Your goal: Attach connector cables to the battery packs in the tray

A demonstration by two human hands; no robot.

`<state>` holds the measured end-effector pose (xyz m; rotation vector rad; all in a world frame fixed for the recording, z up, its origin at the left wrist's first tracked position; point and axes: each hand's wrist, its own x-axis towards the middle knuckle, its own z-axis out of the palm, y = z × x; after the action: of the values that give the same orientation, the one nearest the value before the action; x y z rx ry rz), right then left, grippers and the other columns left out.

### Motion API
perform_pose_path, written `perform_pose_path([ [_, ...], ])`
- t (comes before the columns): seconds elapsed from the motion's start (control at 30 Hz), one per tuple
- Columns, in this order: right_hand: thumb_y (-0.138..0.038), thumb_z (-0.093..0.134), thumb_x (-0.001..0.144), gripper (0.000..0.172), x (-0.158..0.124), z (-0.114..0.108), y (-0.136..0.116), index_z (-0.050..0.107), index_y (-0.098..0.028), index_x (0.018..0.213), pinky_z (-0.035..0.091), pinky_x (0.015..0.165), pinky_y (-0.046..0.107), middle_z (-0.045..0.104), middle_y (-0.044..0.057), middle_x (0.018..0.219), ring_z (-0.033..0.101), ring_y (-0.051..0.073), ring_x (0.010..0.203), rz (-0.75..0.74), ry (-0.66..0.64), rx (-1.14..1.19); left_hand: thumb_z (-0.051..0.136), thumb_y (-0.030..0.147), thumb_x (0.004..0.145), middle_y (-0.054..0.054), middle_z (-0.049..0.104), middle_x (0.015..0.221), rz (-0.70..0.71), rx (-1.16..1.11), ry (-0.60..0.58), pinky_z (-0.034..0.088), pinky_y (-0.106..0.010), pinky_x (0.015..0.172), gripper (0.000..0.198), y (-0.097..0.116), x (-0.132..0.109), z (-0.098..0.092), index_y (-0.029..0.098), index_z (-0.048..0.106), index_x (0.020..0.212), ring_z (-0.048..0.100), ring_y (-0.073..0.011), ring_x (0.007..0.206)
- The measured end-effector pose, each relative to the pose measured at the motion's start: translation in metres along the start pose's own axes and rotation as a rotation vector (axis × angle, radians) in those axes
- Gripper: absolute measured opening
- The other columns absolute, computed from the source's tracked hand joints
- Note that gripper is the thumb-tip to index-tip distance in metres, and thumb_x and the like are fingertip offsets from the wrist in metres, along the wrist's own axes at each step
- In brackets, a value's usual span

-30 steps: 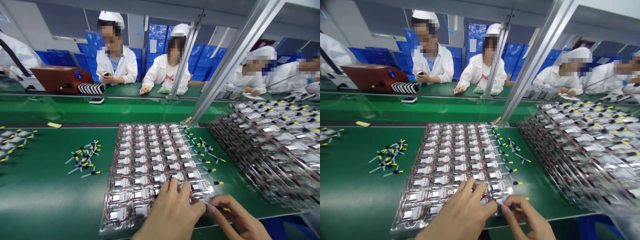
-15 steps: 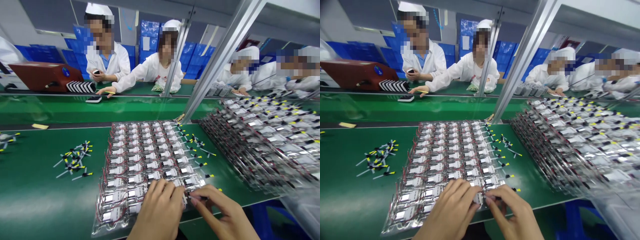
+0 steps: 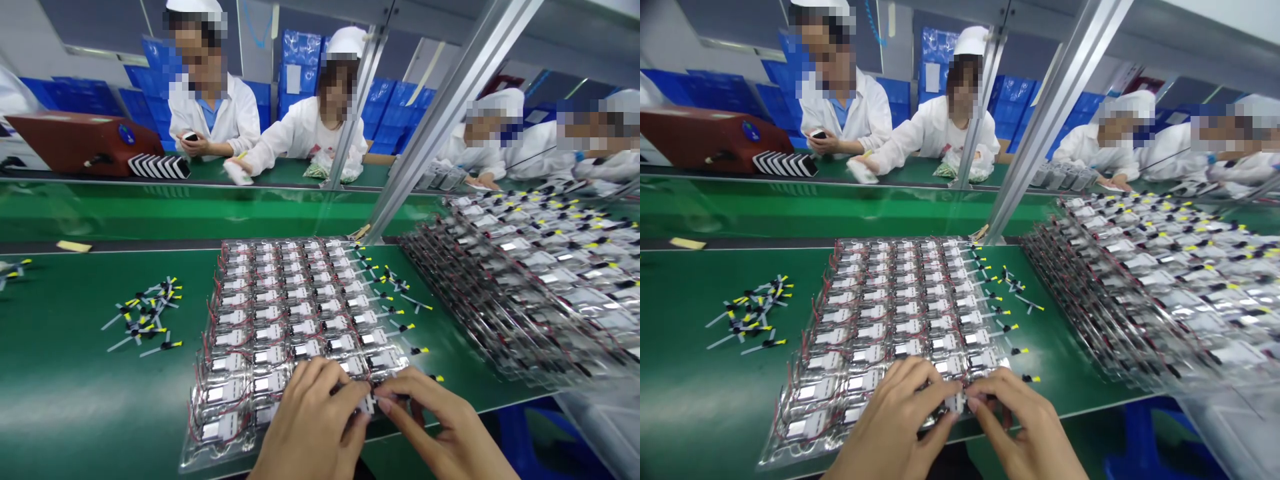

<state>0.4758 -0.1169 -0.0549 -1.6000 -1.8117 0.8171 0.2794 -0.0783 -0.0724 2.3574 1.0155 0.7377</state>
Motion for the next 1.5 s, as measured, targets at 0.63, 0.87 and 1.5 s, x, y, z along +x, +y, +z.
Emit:
perform_pose_path([
  [0.63,-0.037,0.057,0.097,0.016,-0.002,-0.002,0.007,0.067,-0.027,0.091,0.051,0.066,0.019,0.066,-0.001,0.087,0.062,0.014,0.073,0.008,-0.040,-0.042,0.062,0.015,0.087,-0.002,0.057,0.086,-0.072,0.003,-0.082,0.043,-0.038,0.073,0.020,0.003,0.003,-0.003,0.023,0.065,0.105,0.053,-0.0226,0.084],
  [0.87,-0.034,0.055,0.097,0.017,0.001,-0.002,0.003,0.068,-0.025,0.092,0.050,0.065,0.020,0.066,0.000,0.085,0.061,0.014,0.071,0.011,-0.075,-0.076,0.063,0.016,0.087,-0.002,0.058,0.086,-0.081,-0.001,-0.069,0.044,-0.038,0.074,0.019,0.004,0.000,0.001,0.023,0.065,0.104,0.053,-0.0231,0.084],
  [1.5,-0.035,0.057,0.095,0.017,0.005,0.003,-0.004,0.067,-0.026,0.086,0.047,0.066,0.020,0.067,-0.003,0.083,0.061,0.013,0.073,0.054,-0.043,0.013,0.054,0.014,0.091,-0.003,0.056,0.087,-0.013,0.115,-0.084,0.046,-0.041,0.075,0.013,0.005,0.000,0.003,0.020,0.060,0.100,0.051,-0.0236,0.085],
])
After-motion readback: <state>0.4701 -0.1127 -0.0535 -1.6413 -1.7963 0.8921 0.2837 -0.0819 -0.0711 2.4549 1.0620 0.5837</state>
